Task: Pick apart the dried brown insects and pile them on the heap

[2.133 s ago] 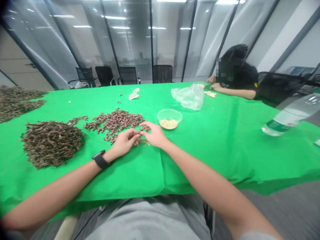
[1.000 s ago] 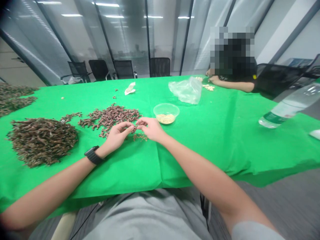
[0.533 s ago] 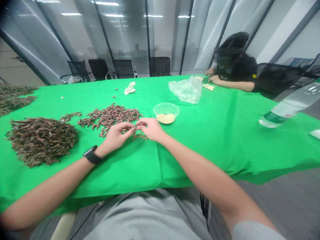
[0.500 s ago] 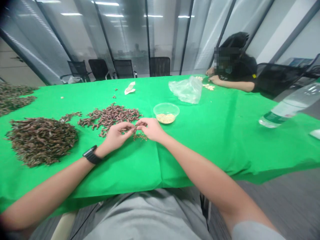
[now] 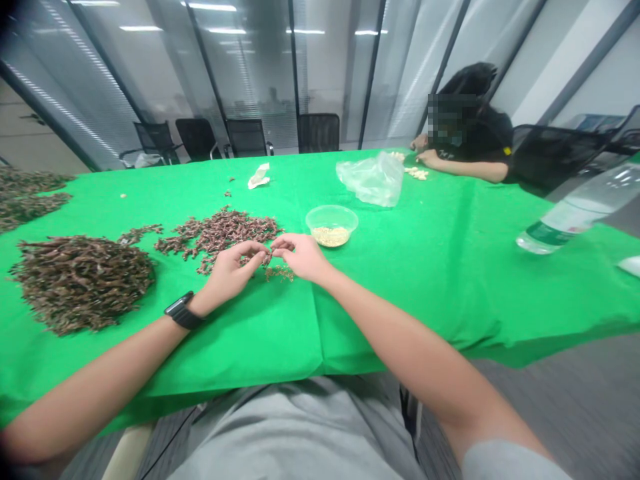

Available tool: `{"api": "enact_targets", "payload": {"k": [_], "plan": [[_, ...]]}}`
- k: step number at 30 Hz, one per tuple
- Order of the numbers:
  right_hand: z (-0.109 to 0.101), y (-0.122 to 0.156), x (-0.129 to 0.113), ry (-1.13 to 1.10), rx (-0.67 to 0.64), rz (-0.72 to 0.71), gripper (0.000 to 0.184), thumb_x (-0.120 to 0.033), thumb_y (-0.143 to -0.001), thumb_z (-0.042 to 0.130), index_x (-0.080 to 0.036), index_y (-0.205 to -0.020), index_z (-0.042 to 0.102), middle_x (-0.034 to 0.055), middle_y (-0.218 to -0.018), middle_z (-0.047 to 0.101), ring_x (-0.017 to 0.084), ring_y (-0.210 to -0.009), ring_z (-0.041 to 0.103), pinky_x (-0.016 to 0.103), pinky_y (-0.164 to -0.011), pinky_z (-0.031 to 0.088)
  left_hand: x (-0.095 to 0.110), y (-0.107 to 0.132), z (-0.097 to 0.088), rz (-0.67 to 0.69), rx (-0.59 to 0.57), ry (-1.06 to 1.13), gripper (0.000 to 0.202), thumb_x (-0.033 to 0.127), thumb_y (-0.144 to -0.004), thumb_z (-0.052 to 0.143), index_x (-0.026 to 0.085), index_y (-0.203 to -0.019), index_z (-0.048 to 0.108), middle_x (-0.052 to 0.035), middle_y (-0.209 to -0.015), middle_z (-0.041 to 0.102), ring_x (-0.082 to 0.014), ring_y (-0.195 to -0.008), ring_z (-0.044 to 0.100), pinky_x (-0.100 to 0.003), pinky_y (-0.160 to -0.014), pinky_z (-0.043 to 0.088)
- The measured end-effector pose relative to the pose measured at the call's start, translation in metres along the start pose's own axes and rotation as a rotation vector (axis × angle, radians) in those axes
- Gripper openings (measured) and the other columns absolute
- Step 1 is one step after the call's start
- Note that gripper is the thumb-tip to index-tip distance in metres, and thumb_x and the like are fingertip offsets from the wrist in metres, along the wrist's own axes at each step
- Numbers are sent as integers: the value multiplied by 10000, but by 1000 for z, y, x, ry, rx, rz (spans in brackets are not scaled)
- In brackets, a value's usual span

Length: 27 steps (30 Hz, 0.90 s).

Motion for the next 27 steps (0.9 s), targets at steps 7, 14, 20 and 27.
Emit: {"api": "enact_targets", "payload": {"k": [7,14,20,27], "plan": [[1,2,-5,41,-4,-27,150,-144,-792,647,-158,-900,750,27,-783,751,144,-694,646,263,-677,499,-6,0,4,-67,-41,19,281,390,-941,575,177,-822,714,-26,-794,720,-171,-747,624,-278,-726,473],[3,2,-6,61,-20,-24,153,-146,-801,664,-147,-922,757,37,-792,758,149,-704,657,267,-695,500,-11,0,7,-81,-57,30,254,385,-921,599,170,-846,711,-28,-804,710,-175,-769,620,-276,-728,464],[2,2,-5,72,-5,-29,146,-133,-790,675,-148,-909,759,39,-806,761,153,-728,665,276,-718,506,-13,0,7,-75,-59,6,243,371,-924,592,172,-862,715,-29,-824,716,-177,-789,628,-282,-750,457],[3,2,-7,100,-4,-51,140,-122,-788,691,-155,-904,762,38,-815,769,155,-745,673,287,-750,515,-13,0,8,-58,-78,-9,200,331,-906,591,176,-869,712,-28,-836,725,-183,-800,643,-290,-774,466]]}}
Point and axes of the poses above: each hand's wrist, its own y-axis away from the middle knuckle, its own z-axis out of the palm, x = y × z, the point moved 10 cm from there along -y, towards the middle knuckle
